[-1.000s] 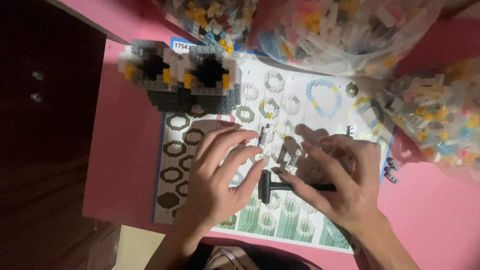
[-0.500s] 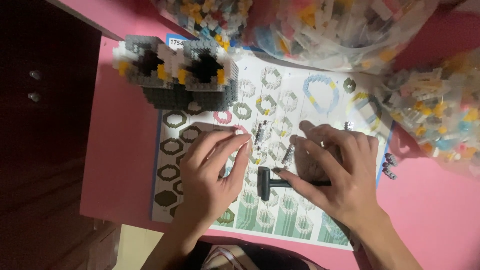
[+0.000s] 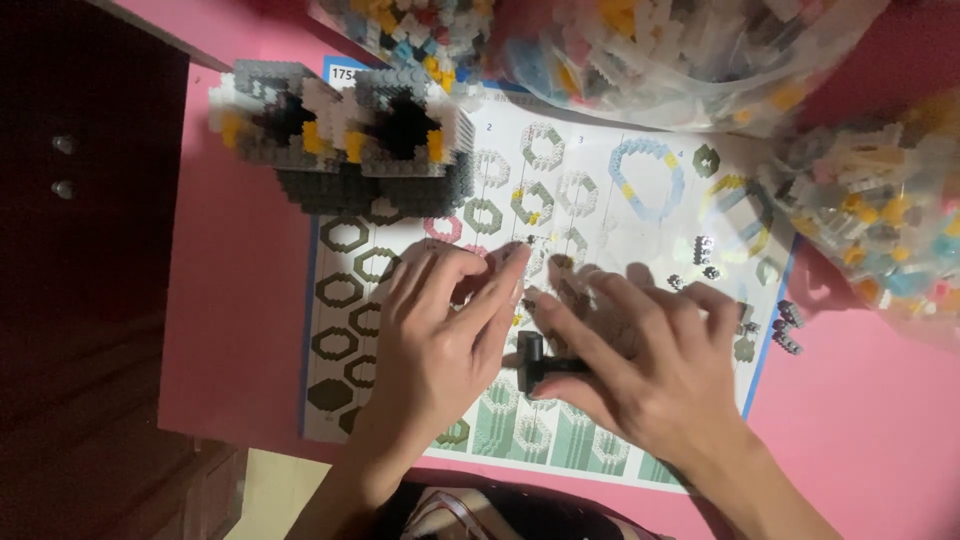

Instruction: The person assembles small white plastic bricks by hand, following a printed instruction manual laid out on a pink table. They connect the pieces into small clusters and occasionally reach into plastic bags to retrieve additional components.

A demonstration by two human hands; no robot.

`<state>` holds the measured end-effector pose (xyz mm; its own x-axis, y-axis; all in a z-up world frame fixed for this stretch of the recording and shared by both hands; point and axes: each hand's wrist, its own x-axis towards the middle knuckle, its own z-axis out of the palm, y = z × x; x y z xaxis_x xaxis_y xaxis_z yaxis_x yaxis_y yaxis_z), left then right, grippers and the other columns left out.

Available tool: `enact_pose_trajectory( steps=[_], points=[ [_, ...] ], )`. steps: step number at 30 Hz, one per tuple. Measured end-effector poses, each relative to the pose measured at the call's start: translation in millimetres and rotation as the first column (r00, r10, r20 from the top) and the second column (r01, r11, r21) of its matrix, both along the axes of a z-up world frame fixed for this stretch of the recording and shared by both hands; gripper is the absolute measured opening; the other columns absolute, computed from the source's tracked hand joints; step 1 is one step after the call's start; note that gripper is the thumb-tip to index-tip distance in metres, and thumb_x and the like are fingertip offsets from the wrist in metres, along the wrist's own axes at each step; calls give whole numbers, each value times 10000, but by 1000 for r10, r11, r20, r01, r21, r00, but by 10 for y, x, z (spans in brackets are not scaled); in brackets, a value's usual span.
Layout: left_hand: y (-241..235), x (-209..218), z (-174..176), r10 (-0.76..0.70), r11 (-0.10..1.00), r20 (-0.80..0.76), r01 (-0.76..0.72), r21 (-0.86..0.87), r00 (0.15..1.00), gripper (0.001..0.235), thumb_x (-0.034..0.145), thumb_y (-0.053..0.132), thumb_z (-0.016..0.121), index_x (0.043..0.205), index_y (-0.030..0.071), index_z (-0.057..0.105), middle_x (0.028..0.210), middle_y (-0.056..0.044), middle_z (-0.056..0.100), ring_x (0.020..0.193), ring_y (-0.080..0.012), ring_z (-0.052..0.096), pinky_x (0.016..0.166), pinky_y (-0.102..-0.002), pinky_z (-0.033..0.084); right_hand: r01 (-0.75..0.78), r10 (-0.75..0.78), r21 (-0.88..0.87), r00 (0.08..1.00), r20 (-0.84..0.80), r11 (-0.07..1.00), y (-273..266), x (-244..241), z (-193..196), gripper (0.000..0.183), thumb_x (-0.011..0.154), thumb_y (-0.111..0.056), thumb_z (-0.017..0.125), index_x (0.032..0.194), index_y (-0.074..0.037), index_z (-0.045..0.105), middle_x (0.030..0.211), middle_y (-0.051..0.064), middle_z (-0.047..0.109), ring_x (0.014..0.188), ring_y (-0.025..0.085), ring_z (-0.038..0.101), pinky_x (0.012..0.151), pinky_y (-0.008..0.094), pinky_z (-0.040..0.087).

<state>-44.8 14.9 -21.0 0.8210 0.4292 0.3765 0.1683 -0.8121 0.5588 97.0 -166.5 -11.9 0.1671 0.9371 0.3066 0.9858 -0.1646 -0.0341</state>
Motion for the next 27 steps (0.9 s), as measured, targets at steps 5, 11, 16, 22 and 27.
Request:
enact_pose_trajectory(
  steps=[5, 11, 16, 22, 27],
  points=[
    [16, 45, 69, -18, 998, -7, 19, 56, 1000, 272, 1046, 54, 717, 1317, 74, 741, 965, -80, 597, 887, -261, 586, 794, -424, 483, 11, -9, -56, 1000, 25, 998, 62, -56, 25, 728, 1029, -815, 374, 1562, -352, 551, 1435, 65, 646, 1024, 324, 621, 855, 460, 420],
    [25, 100, 172, -27, 996, 3, 27, 80, 1000, 230, 1053, 59, 709, 1281, 42, 740, 941, -91, 586, 867, -277, 576, 795, -441, 487, 11, -3, -75, 994, 111, 997, 141, -149, 114, 723, 1059, -766, 420, 1510, -240, 624, 1347, 62, 696, 940, 233, 621, 797, 426, 459],
    [18, 134, 168, -22, 997, 21, 21, 76, 1000, 180, 1017, 43, 780, 1196, 40, 795, 907, -78, 579, 828, -279, 547, 734, -421, 462, 19, -12, -95, 997, 80, 995, -24, -268, 175, 769, 1057, -777, 428, 1477, -175, 656, 1401, 84, 652, 975, 246, 651, 773, 414, 457],
    [11, 108, 115, -39, 999, 33, 38, 10, 999, 255, 973, 37, 818, 1221, -7, 775, 941, -91, 620, 850, -255, 562, 802, -403, 511, -172, 176, 99, 984, -35, 980, -629, -598, 134, 476, 1146, -625, 523, 1372, -233, 672, 1207, -50, 717, 969, 96, 635, 812, 310, 466],
    [-71, 29, 101, 51, 999, 1, -51, -10, 999, 243, 995, 106, 805, 1223, 23, 789, 1086, -104, 620, 954, -258, 666, 800, -350, 560, 241, -177, 128, 909, -377, 962, -673, -548, 205, 167, 965, -341, 712, 1024, -187, 735, 1052, 13, 783, 935, 159, 672, 856, 411, 408]
  ],
)
